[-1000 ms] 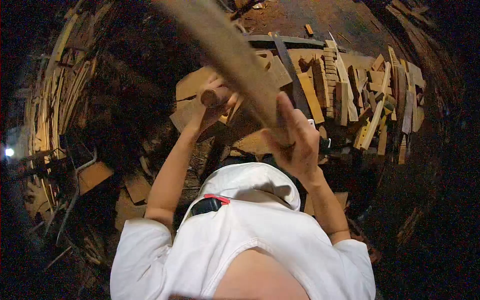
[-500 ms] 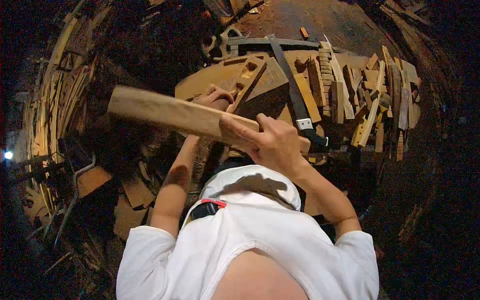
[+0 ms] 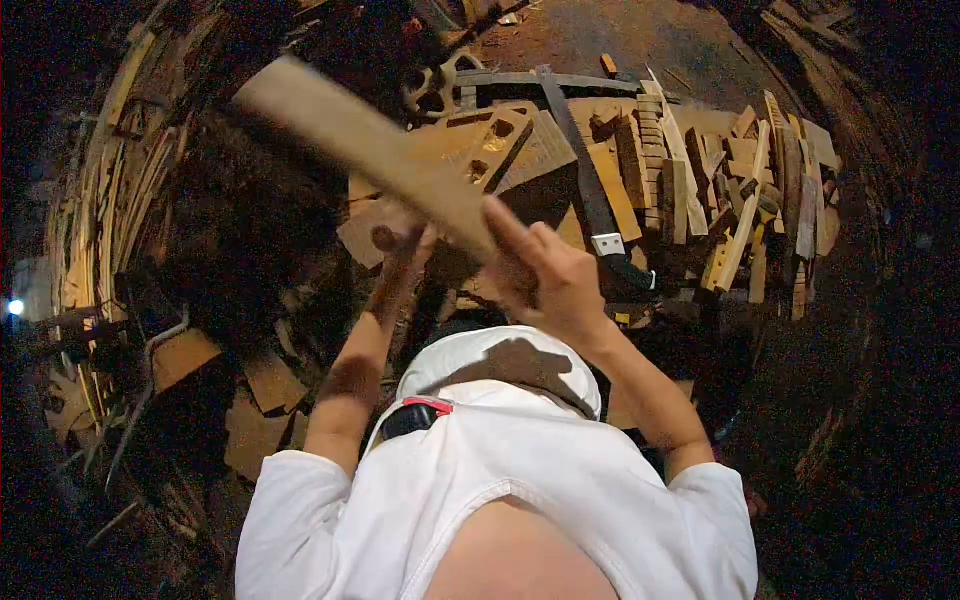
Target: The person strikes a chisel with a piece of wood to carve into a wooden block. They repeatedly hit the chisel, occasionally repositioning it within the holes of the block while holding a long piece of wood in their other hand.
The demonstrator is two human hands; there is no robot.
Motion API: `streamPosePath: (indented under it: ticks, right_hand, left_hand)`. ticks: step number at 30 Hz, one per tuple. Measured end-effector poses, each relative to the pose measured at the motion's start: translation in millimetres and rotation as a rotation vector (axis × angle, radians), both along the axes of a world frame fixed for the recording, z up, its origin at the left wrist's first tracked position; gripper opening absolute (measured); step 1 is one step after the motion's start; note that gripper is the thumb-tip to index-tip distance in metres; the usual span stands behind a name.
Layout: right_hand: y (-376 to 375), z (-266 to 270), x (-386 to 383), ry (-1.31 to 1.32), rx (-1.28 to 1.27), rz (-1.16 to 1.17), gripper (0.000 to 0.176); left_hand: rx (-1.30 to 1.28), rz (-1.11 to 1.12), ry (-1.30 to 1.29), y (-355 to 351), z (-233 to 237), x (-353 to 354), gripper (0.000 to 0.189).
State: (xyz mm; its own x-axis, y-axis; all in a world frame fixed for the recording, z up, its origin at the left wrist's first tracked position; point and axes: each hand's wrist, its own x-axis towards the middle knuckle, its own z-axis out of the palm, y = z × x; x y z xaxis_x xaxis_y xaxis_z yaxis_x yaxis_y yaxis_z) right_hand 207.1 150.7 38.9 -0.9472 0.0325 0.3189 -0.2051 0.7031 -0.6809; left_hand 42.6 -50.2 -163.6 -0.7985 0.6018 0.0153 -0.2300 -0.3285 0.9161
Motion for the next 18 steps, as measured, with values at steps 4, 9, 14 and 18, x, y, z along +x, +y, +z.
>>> streamPosePath:
  ticks: [4,9,14,18]
  right_hand:
    - [26,-29,5,-0.092,-0.24,-0.15,0.084]
    - [39,-38,16,-0.054,-0.466,-0.282,0.084]
    - [43,-39,20,-0.163,-0.564,-0.32,0.077]
    - [44,-36,21,-0.197,-0.573,-0.326,0.079]
  left_hand:
    - [-0.25,0.37,0.217,17,105,7,0.011]
    - [-0.347,0.305,0.243,12,125,-3,0.015]
    - [-0.648,0.131,0.777,24,162,-10,0.015]
    - [-0.512,0.135,0.599,32,140,-24,0.009]
